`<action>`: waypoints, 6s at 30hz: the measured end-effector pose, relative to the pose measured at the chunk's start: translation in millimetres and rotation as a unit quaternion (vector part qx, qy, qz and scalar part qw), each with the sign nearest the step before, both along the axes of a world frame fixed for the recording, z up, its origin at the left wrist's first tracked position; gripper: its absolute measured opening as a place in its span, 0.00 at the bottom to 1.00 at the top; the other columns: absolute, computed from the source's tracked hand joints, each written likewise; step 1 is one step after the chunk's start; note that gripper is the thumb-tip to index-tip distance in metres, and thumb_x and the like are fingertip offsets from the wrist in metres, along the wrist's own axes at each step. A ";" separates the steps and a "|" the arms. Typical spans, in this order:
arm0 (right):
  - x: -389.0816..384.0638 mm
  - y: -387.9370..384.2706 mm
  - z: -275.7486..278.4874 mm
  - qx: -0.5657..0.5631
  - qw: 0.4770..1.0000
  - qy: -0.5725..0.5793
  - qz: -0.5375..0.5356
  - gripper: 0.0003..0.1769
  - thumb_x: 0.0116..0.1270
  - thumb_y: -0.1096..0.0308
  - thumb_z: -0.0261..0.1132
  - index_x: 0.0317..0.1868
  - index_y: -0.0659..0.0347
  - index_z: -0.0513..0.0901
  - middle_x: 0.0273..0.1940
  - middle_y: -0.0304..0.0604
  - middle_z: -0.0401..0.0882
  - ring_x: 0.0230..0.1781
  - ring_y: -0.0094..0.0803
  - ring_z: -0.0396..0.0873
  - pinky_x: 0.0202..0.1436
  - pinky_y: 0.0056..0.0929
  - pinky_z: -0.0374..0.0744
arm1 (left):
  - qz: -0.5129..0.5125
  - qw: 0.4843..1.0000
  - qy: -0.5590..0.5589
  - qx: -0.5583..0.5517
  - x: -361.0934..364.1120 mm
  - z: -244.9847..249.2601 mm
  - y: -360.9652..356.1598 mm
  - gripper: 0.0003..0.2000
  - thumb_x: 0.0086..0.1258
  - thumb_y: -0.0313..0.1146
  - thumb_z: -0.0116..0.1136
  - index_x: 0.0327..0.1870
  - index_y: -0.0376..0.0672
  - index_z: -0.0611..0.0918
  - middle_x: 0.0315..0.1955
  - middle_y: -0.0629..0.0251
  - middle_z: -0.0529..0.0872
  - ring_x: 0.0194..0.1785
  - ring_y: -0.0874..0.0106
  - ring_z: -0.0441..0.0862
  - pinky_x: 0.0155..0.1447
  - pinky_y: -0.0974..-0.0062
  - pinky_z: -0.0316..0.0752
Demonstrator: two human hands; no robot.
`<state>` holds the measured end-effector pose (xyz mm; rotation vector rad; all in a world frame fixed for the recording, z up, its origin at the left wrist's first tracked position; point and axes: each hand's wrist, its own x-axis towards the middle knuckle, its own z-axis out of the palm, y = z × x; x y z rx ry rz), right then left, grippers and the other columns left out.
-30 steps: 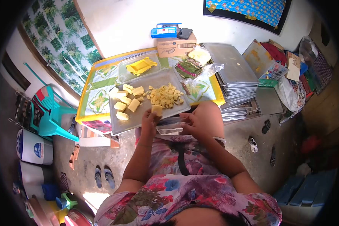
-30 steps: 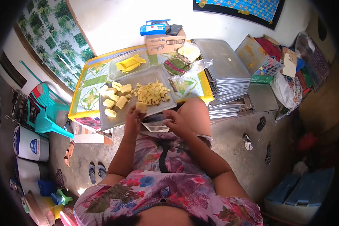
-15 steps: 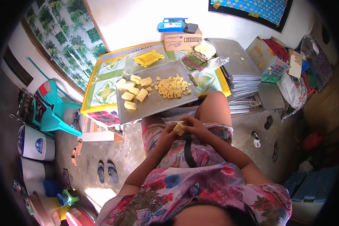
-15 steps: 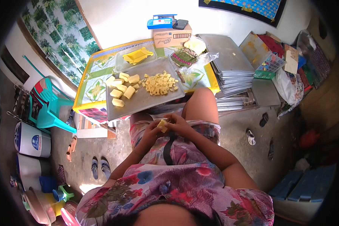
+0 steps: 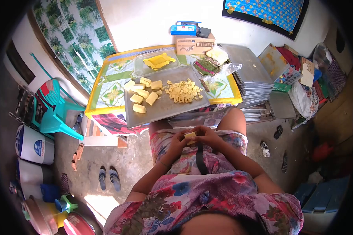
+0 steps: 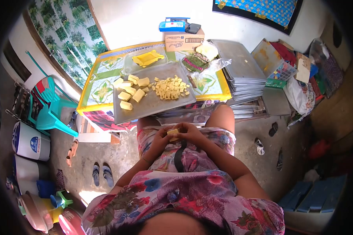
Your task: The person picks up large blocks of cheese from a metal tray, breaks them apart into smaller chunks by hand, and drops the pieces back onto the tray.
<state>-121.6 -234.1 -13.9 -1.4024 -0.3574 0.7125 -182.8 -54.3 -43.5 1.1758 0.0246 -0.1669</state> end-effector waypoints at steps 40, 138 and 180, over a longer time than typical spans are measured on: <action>44.6 28.6 43.9 0.046 0.992 -0.121 -0.007 0.17 0.59 0.70 0.69 0.47 0.66 0.79 0.37 0.38 0.81 0.37 0.19 0.79 0.42 0.20 0.77 | 0.129 0.918 -0.084 0.365 13.2 99.8 12.3 0.21 0.63 0.28 0.62 0.57 0.33 0.75 0.45 0.58 0.83 0.47 0.74 0.81 0.52 0.77 0.76; 32.9 14.1 64.2 0.245 0.951 0.177 0.063 0.15 0.64 0.73 0.61 0.51 0.67 0.76 0.46 0.46 0.78 0.44 0.33 0.80 0.47 0.34 0.83 | 0.110 0.992 -0.001 0.067 15.4 102.7 10.0 0.09 0.66 0.31 0.57 0.43 0.36 0.80 0.36 0.67 0.82 0.38 0.80 0.79 0.44 0.82 0.74; 38.0 17.7 55.1 0.267 0.945 0.181 0.056 0.16 0.67 0.69 0.59 0.54 0.65 0.72 0.46 0.46 0.76 0.46 0.32 0.79 0.52 0.33 0.80 | 0.090 0.985 -0.014 0.148 19.9 107.4 9.0 0.18 0.64 0.26 0.59 0.55 0.36 0.75 0.46 0.63 0.80 0.47 0.77 0.78 0.52 0.79 0.75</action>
